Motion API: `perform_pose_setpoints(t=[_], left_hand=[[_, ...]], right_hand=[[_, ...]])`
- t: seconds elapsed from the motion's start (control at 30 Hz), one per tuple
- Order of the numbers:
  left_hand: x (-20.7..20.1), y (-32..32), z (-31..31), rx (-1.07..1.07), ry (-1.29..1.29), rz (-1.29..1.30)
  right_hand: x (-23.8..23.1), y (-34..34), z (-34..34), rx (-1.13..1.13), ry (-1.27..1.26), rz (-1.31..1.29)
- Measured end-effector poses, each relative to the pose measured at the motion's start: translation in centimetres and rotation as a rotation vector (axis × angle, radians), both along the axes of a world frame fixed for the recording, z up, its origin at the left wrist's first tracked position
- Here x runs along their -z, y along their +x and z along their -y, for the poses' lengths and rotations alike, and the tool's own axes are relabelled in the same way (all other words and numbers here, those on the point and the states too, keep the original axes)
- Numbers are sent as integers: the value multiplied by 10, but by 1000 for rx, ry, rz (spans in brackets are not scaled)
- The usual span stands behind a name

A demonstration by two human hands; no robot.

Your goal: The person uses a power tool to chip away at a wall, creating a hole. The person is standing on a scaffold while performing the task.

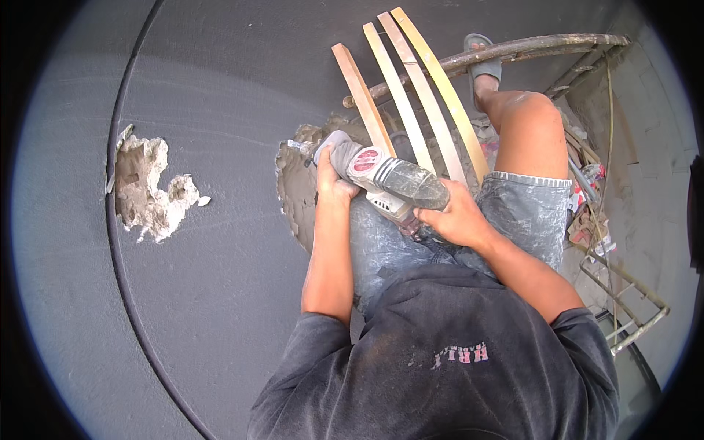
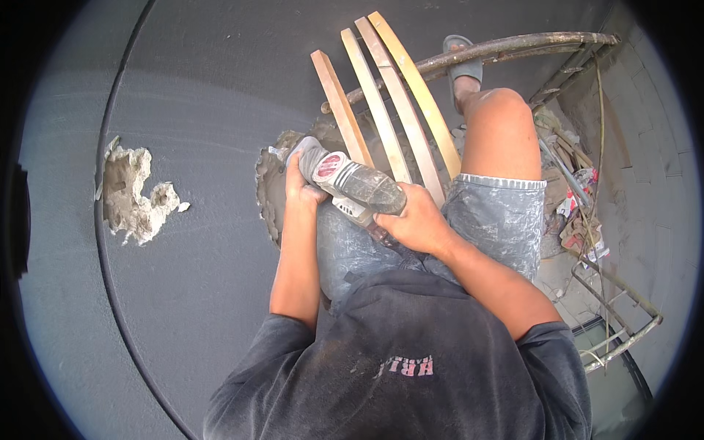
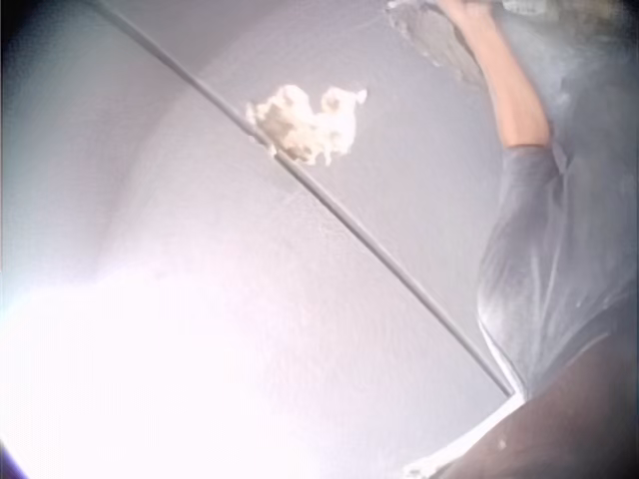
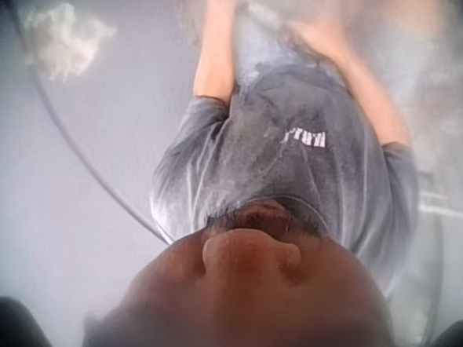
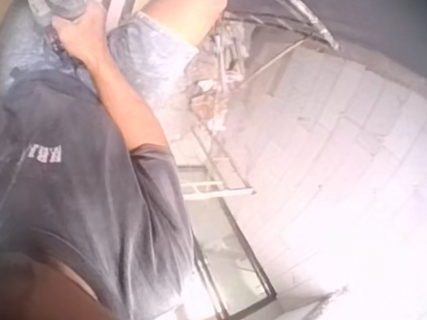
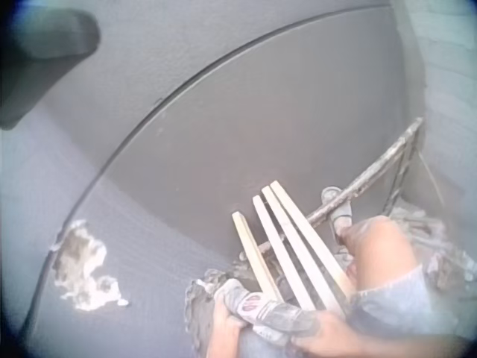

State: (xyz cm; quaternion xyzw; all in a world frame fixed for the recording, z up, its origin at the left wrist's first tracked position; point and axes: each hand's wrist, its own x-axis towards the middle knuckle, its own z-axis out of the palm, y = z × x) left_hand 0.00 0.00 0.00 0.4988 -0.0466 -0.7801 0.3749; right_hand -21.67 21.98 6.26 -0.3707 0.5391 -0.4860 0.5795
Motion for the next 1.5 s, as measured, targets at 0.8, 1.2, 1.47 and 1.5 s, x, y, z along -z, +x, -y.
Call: perform_pose_setpoints(t=[0.8,1.2,1.47,1.5], left_hand=[[10,20,15,-79,4,60],[32,57,56,-70,-103,22],[33,44,63,-150,-75,75],[36,46,64,-144,-78,68]], right_hand=[[-4,40,19,41,-52,-144],[-36,51,79,-29,32,-159],[-19,44,99,-73,51,-163],[-16,44,100,-73,52,-176]])
